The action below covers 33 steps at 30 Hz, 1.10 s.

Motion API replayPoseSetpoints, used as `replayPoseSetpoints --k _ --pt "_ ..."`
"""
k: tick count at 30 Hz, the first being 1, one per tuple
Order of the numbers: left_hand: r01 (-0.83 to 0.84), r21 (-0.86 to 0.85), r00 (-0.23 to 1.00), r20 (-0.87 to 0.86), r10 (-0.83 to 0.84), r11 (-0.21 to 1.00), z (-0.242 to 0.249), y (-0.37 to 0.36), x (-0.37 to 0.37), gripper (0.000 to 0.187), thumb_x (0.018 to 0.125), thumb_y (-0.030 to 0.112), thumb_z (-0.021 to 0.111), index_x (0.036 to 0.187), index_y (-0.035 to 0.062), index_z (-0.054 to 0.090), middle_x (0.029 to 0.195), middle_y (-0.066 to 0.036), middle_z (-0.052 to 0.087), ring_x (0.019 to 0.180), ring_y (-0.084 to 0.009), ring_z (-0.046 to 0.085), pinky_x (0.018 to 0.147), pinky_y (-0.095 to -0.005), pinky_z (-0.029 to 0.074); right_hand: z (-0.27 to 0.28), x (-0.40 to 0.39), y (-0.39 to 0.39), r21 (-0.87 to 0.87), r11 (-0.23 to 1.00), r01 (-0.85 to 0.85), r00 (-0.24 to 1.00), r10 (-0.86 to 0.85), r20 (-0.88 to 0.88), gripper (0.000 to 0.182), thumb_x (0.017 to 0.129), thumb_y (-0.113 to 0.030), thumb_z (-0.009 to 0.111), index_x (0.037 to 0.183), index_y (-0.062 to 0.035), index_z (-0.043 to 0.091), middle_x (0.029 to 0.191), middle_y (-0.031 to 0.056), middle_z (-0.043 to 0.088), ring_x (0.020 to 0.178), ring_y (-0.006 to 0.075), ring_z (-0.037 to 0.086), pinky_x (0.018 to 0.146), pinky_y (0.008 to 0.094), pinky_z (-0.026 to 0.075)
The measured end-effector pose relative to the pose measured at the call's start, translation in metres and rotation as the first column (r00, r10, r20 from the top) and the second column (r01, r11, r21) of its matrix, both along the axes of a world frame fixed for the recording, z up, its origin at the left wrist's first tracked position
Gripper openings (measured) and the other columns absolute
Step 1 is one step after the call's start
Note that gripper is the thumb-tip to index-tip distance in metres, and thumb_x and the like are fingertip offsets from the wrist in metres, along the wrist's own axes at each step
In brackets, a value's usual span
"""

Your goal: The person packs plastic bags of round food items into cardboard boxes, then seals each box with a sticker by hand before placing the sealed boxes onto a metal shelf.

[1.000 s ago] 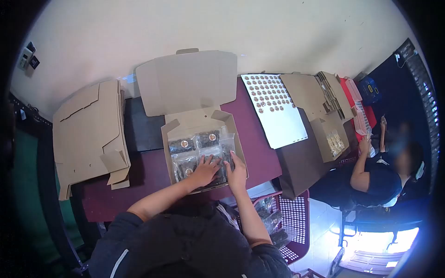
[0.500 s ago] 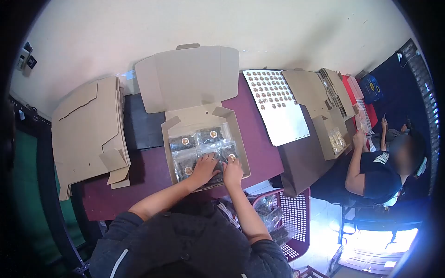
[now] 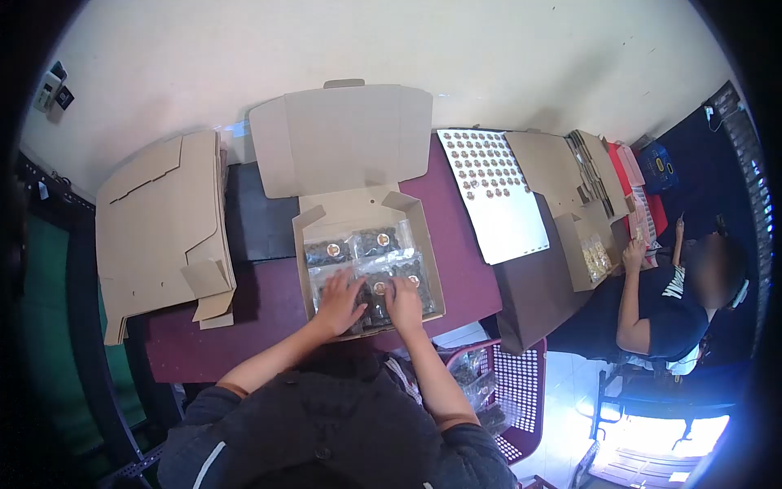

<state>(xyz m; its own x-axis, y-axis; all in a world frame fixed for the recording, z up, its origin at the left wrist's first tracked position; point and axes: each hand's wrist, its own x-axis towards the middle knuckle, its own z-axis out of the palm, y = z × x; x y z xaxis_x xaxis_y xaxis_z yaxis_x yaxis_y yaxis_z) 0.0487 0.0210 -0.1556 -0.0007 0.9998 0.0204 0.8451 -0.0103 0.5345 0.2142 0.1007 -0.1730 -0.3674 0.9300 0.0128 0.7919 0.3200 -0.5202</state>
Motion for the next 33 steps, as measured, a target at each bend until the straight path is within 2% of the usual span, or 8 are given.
replayPoseSetpoints --k 2,6,9,15,23,25,29,33 --pt "-0.077 -0.077 0.996 -0.040 0.074 0.994 -0.004 -0.013 -0.010 0.082 0.074 0.041 0.067 0.139 0.0100 0.028 0.143 -0.021 0.022 0.130 -0.0453 0.022 0.106 -0.0544 0.019 -0.001 -0.008 -0.005 0.009 0.980 -0.198 0.969 0.197 -0.150 0.043 0.078 -0.021 0.067 0.115 -0.0055 0.053 0.104 0.0199 0.056 0.099 0.0365 0.054 0.086 0.0434 0.043" --pt "-0.031 -0.214 0.996 -0.084 0.013 0.976 -0.023 -0.022 -0.016 0.091 0.071 0.049 0.068 0.141 0.0112 0.025 0.147 -0.018 0.016 0.133 -0.0433 0.017 0.107 -0.0555 0.017 -0.003 -0.023 -0.017 0.002 0.985 -0.172 0.985 0.172 0.030 0.072 0.064 -0.026 0.079 0.126 -0.0084 0.047 0.118 0.0195 0.050 0.110 0.0377 0.047 0.096 0.0434 0.037" --pt "-0.031 -0.248 0.976 -0.215 -0.024 0.968 -0.028 -0.020 -0.018 0.092 0.070 0.050 0.069 0.141 0.0118 0.025 0.147 -0.017 0.017 0.133 -0.0423 0.018 0.106 -0.0567 0.017 -0.006 -0.024 -0.016 -0.045 0.995 -0.089 0.996 0.090 0.022 0.074 0.063 -0.023 0.080 0.127 -0.0086 0.046 0.121 0.0204 0.049 0.114 0.0380 0.045 0.098 0.0424 0.036" --pt "-0.057 -0.332 0.985 -0.172 -0.001 0.942 -0.024 -0.015 -0.023 0.092 0.069 0.053 0.068 0.141 0.0136 0.026 0.147 -0.015 0.020 0.133 -0.0409 0.020 0.105 -0.0571 0.020 -0.011 -0.015 -0.007 -0.168 0.980 -0.105 0.982 0.076 -0.174 0.066 0.062 -0.017 0.080 0.121 -0.0057 0.052 0.119 0.0215 0.052 0.111 0.0360 0.049 0.096 0.0392 0.040" --pt "-0.064 -0.245 0.981 -0.193 0.016 0.967 -0.027 -0.020 -0.024 0.091 0.068 0.058 0.065 0.140 0.0150 0.030 0.146 -0.015 0.024 0.131 -0.0408 0.025 0.101 -0.0552 0.026 -0.003 -0.021 -0.018 -0.186 0.982 -0.021 0.956 -0.035 -0.290 0.054 0.064 -0.015 0.076 0.115 -0.0054 0.058 0.117 0.0237 0.053 0.112 0.0356 0.050 0.095 0.0395 0.041" --pt "-0.058 -0.232 0.979 -0.202 0.010 0.971 -0.029 -0.020 -0.024 0.091 0.068 0.059 0.065 0.140 0.0149 0.030 0.145 -0.015 0.025 0.130 -0.0409 0.026 0.101 -0.0548 0.027 -0.006 -0.027 -0.026 -0.047 0.992 -0.120 0.981 0.111 -0.161 0.052 0.064 -0.014 0.076 0.112 -0.0053 0.059 0.117 0.0242 0.053 0.111 0.0365 0.050 0.096 0.0403 0.039" --pt "-0.065 -0.243 0.982 -0.186 0.019 0.968 -0.032 -0.021 -0.025 0.093 0.067 0.060 0.065 0.140 0.0149 0.029 0.145 -0.015 0.026 0.130 -0.0408 0.027 0.102 -0.0533 0.027 -0.011 -0.034 -0.041 0.023 0.992 -0.126 0.991 0.125 0.037 0.052 0.064 -0.014 0.075 0.112 -0.0078 0.055 0.116 0.0200 0.048 0.108 0.0383 0.047 0.093 0.0435 0.039" --pt "-0.061 -0.236 0.983 -0.181 0.018 0.970 -0.026 -0.022 -0.024 0.091 0.069 0.058 0.065 0.140 0.0134 0.029 0.144 -0.018 0.025 0.130 -0.0422 0.026 0.103 -0.0528 0.026 -0.005 -0.031 -0.037 -0.062 0.990 -0.130 0.989 0.134 0.068 0.054 0.066 -0.017 0.076 0.114 -0.0080 0.052 0.117 0.0204 0.047 0.108 0.0389 0.045 0.091 0.0445 0.039"
